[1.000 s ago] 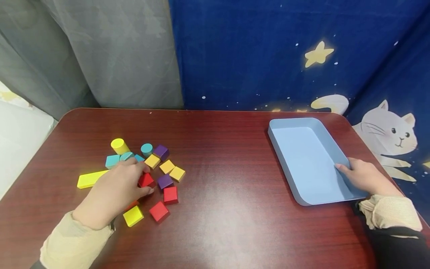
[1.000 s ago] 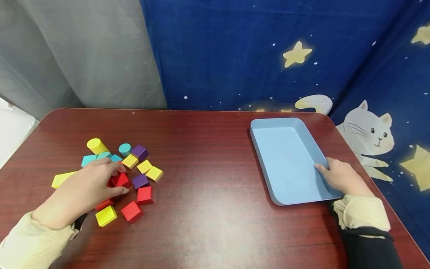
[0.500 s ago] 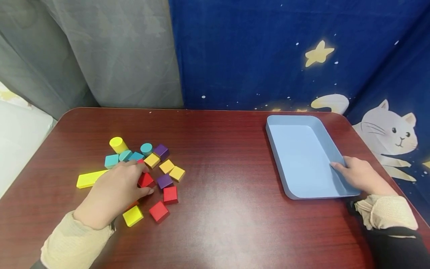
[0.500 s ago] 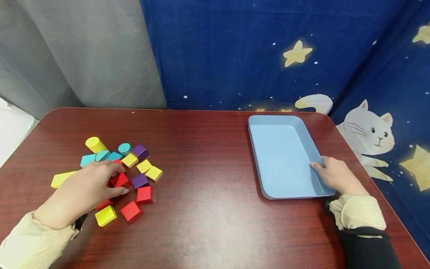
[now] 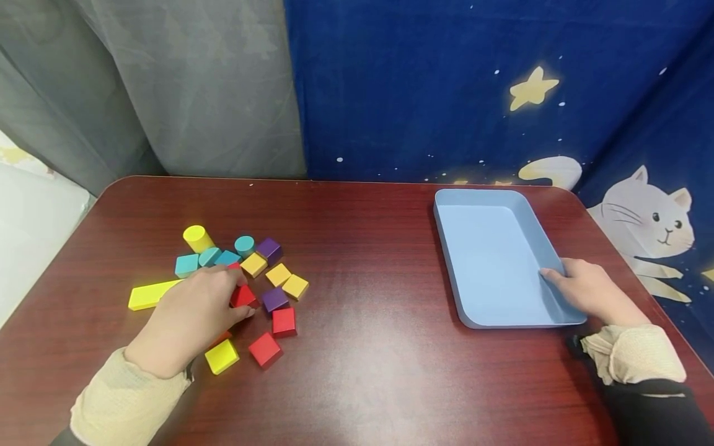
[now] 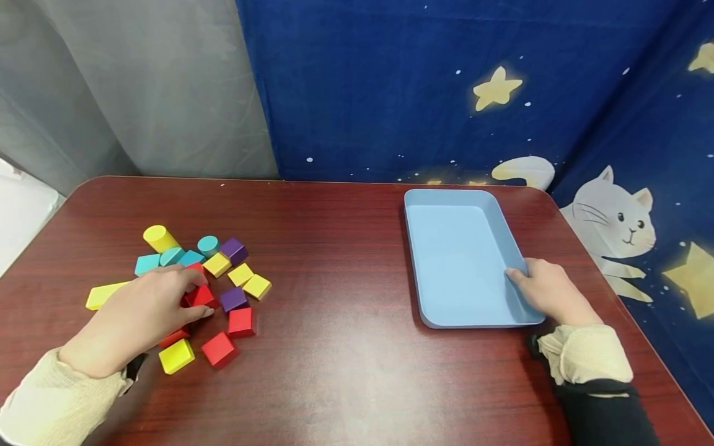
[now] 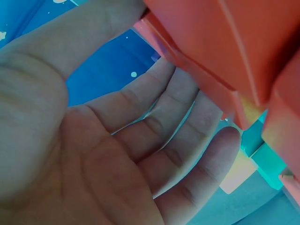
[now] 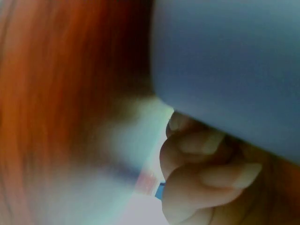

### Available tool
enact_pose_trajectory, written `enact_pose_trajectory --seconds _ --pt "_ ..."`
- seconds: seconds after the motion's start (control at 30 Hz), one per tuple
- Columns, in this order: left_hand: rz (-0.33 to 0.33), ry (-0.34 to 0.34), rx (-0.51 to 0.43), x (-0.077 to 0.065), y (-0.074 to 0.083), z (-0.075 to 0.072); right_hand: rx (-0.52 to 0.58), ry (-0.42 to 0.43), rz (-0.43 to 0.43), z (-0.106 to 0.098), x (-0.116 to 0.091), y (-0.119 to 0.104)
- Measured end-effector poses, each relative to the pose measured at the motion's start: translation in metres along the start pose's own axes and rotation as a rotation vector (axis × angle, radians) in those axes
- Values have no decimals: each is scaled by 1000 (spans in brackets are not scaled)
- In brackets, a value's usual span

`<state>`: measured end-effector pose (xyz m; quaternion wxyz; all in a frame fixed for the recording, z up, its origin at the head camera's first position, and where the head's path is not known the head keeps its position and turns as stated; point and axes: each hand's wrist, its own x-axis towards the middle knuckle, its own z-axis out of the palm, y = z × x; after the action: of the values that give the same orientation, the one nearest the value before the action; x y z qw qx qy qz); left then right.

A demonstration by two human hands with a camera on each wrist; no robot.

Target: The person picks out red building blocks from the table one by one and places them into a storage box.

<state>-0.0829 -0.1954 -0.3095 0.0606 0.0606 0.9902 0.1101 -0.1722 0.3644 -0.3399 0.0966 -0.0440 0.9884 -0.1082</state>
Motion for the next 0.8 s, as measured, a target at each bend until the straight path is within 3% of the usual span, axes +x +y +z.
enact_pose_trajectory --seconds 0.37,0.8 --pt "-8 -20 -3 -1 -1 -1 12 26 -62 4 0 -17" --pt "-13 3 -1 -1 0 -1 39 5 -103 10 -3 -44"
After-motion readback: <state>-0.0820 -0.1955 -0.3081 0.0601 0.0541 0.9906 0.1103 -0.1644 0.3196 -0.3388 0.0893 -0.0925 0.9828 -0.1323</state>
